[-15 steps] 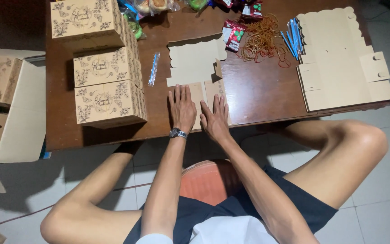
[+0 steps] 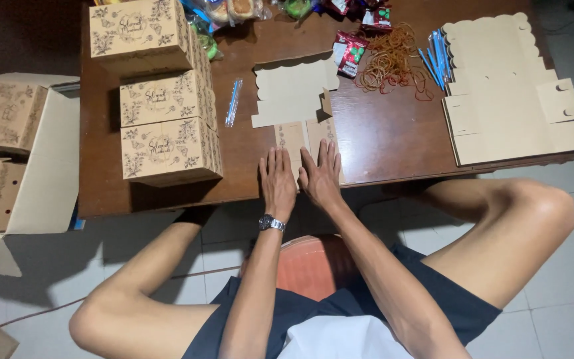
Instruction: Assembling small cardboard boxes from flat templates by folding flaps and stacking the finished products.
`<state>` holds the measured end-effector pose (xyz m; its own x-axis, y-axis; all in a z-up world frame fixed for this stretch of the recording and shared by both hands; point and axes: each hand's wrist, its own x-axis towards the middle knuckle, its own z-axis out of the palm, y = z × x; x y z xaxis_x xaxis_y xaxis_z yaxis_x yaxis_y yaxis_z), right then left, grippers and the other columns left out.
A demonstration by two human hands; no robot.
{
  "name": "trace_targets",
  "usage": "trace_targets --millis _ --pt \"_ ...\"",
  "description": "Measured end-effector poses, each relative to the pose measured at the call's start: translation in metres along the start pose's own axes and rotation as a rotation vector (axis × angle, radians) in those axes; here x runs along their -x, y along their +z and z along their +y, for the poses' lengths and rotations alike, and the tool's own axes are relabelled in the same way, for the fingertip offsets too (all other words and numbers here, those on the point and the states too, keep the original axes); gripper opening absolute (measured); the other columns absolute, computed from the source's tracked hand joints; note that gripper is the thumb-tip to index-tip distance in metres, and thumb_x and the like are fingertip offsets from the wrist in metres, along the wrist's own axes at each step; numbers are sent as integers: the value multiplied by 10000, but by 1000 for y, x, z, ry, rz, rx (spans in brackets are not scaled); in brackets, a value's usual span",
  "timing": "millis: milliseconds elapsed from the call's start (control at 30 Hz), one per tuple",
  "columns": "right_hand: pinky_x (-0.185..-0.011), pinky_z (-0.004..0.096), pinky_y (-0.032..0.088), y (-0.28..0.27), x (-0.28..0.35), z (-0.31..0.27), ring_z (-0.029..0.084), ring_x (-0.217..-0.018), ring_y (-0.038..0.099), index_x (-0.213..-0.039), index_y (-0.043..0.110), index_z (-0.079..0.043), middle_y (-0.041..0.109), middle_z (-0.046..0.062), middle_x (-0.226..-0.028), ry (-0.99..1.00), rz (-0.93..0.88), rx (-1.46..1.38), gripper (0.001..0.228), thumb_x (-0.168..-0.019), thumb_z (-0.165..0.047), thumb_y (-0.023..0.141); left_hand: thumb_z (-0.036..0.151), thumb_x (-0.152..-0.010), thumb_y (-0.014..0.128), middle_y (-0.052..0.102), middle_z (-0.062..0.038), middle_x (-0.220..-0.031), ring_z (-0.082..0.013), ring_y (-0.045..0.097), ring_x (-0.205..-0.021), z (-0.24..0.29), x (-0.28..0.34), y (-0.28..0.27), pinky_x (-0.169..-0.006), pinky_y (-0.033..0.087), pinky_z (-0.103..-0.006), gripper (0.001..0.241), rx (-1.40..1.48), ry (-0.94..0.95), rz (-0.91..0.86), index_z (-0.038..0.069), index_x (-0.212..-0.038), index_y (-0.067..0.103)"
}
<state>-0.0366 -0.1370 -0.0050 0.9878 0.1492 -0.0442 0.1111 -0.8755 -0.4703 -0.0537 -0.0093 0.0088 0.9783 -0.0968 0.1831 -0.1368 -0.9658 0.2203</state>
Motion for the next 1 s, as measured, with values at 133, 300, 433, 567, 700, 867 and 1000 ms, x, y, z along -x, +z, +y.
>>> trace_targets --millis 133,300,433,567,700,867,1000 --pt "-1228 651 125 0 1 -2 488 -1559 93 -1553 459 -231 197 293 -1664 4 16 4 543 -1029 -367 487 56 -953 452 530 -213 -1496 -332 405 -1462 10 32 -3 -1217 220 -532 543 -7 -11 -29 -22 -1491 449" --pt "-1196 669 237 -11 -5 -10 497 -1530 196 -1486 545 -201 237 255 -1660 -19 40 113 527 -982 -352 552 142 -942 569 536 -202 -1479 -335 399 -1461 14 43 -2 -1215 228 -535 547 22 -37 -61 -13 -1458 478" --pt "-1093 746 314 -9 -16 -13 419 -1512 297 -1401 593 -115 316 186 -1651 -74 40 186 487 -940 -271 598 193 -1034 506 664 -131 -1185 -279 577 -1242 -3 17 2 -1105 392 -461 326 154 -46 97 36 -1300 613" --pt "-872 715 463 7 -41 4 320 -1406 413 -1201 595 -207 492 66 -1460 -85 -69 312 362 -893 -398 596 325 -999 580 605 -18 -1032 -237 560 -1119 -24 -11 21 -926 467 -438 233 222 -185 131 153 -1117 685" --pt "-716 676 528 22 -69 21 301 -1283 452 -1224 532 -289 519 13 -1249 -65 -210 308 447 -831 -451 671 402 -903 684 523 -36 -1098 -294 473 -1210 -37 -38 44 -949 428 -477 293 195 -341 219 160 -1062 639" --pt "-700 671 553 -25 -83 -25 403 -1253 405 -1535 390 -238 431 137 -1339 31 -445 330 853 -789 -59 763 340 -727 718 369 -255 -1497 -458 194 -1480 -28 -61 -11 -1183 144 -599 845 360 -468 94 -44 -1437 466" --pt "-686 681 527 -15 -94 -32 449 -1266 318 -1550 365 -219 322 175 -1393 110 -526 325 881 -795 31 744 373 -670 733 292 -253 -1602 -435 105 -1544 -31 -75 -8 -1219 -5 -605 1009 363 -524 -21 -75 -1500 375"
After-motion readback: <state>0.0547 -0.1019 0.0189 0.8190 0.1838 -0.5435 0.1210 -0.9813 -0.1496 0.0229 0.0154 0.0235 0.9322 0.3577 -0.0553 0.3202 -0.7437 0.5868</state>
